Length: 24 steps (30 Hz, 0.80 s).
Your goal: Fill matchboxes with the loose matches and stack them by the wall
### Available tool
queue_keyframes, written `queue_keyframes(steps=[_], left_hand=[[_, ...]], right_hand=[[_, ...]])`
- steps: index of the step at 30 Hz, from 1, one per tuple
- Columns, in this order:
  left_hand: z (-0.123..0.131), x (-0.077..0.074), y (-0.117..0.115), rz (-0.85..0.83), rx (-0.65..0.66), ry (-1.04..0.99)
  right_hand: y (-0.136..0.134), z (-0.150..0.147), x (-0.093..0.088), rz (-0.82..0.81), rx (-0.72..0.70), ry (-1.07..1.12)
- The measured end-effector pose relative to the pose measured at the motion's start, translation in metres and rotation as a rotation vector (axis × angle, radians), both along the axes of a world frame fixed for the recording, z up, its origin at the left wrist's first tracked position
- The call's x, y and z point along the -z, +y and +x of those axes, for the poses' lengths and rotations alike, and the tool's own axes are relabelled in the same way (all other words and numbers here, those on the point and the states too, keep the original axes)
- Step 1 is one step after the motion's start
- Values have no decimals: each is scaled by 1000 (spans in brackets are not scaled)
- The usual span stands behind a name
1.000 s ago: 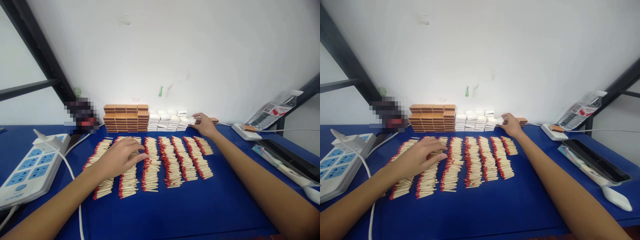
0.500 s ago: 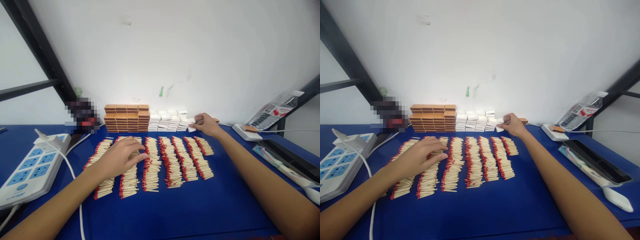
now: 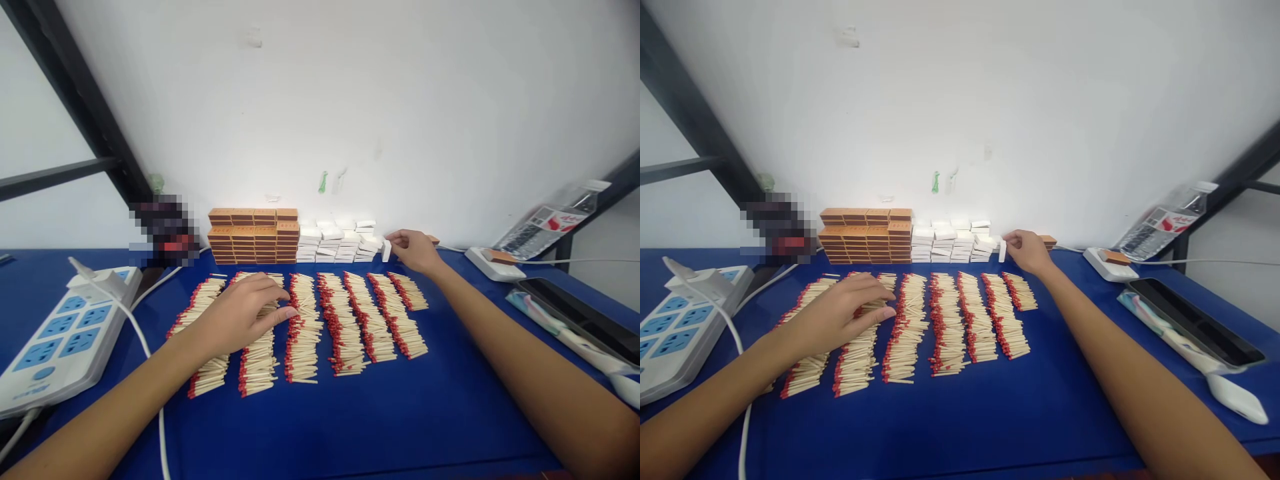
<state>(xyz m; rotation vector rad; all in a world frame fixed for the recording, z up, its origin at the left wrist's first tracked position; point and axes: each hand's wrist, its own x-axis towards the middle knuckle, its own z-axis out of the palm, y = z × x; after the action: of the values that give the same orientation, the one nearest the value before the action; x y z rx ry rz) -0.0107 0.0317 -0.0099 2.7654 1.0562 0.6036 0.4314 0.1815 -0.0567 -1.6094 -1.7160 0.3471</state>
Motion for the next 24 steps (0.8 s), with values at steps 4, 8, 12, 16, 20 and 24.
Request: queue_keyframes(steps=[4,8,12,16,20,24], left_hand=[[0,0,1,0,2,-1],[1,-1,0,2,2,-3],[1,-1,0,8,6,-6],[0,0,1,13,5,-5],[0,0,1,16,1,5],[1,0,1,7,-2,18]], right_hand=[[-4,4,-7,14,31,-39],[-11,12,-19,54,50,-204],[-17,14,-25,10,-44,-314],[-20,13,-27,-8,-80,-336],[-20,20,-32,-89,-153,-434],[-19,25,-33,-184,-200,-495]])
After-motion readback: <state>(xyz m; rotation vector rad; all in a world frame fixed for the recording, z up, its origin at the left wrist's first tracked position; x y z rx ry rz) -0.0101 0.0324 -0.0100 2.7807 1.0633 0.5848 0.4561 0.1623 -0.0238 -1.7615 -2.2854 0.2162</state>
